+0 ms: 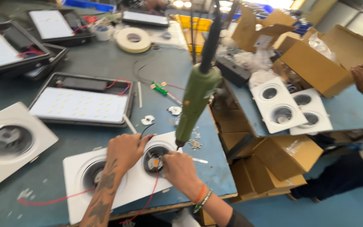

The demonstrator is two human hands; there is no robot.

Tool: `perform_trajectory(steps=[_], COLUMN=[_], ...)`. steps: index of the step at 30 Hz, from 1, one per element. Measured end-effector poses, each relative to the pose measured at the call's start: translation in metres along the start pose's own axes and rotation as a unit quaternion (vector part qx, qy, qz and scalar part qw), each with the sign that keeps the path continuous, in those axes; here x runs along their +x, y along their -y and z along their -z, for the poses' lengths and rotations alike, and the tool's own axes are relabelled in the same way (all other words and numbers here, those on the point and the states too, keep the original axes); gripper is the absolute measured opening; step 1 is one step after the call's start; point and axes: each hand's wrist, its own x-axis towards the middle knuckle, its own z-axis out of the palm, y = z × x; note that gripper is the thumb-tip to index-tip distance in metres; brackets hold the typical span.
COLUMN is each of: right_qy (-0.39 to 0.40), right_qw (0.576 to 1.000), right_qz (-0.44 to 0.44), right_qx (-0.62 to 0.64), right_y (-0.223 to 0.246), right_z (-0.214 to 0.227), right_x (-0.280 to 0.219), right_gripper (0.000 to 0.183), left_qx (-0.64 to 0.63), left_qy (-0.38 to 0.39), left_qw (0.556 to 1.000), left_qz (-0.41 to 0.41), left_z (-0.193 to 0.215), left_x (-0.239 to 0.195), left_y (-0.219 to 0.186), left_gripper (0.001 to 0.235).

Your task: The person assembles a dual-head LED light fixture. They connect wires to the internal components, secure the LED modules into the housing, and use a power drill to fasten screws. The finished unit is placed into a blue crate.

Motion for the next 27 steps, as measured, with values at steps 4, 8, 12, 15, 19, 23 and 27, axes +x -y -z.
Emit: perform_trajectory(steps=[4, 8, 12, 15, 19, 23, 27], right_qy=[0.025, 0.018, 0.04, 0.011, -0.019, -0.021, 0.004], right_qw=[1.0, 1.0, 0.999, 1.0, 0.999, 0.998, 0.999], right_qz=[-0.002, 0.001, -0.009, 0.004, -0.002, 0.013, -0.018], right_qx=[-0.013, -0.002, 0.005, 0.02, 0.046, 0.062, 0.044], right_y=[0.003, 0.007, 0.004, 0.005, 0.008, 0.013, 0.011], right_z=[-0.003, -0.011, -0.011, -0.009, -0.005, -0.006, -0.008], right_x=[0.005, 0.003, 0.004, 0.007, 0.008, 0.001, 0.002], right_gripper=[0.008, 0.008, 0.007, 0.009, 0.013, 0.016, 0.015], left_qx=[0.02, 0.042, 0.06, 0.071, 0.079, 0.088, 0.086], left_qy=[0.03, 0.053, 0.08, 0.082, 0.082, 0.081, 0.07], left_qw=[0.999, 0.997, 0.994, 0.993, 0.993, 0.992, 0.993], left_qz=[0.018, 0.027, 0.039, 0.039, 0.04, 0.038, 0.035], left_z=[0.007, 0.007, 0.007, 0.006, 0.007, 0.006, 0.005], left_x=[0.001, 0.001, 0.003, 0.001, 0.001, 0.0, -0.003], left_y=[-0.004, -0.003, -0.003, -0.003, -0.002, -0.003, -0.004], left_gripper=[0.056, 0.06, 0.063, 0.063, 0.062, 0.061, 0.058])
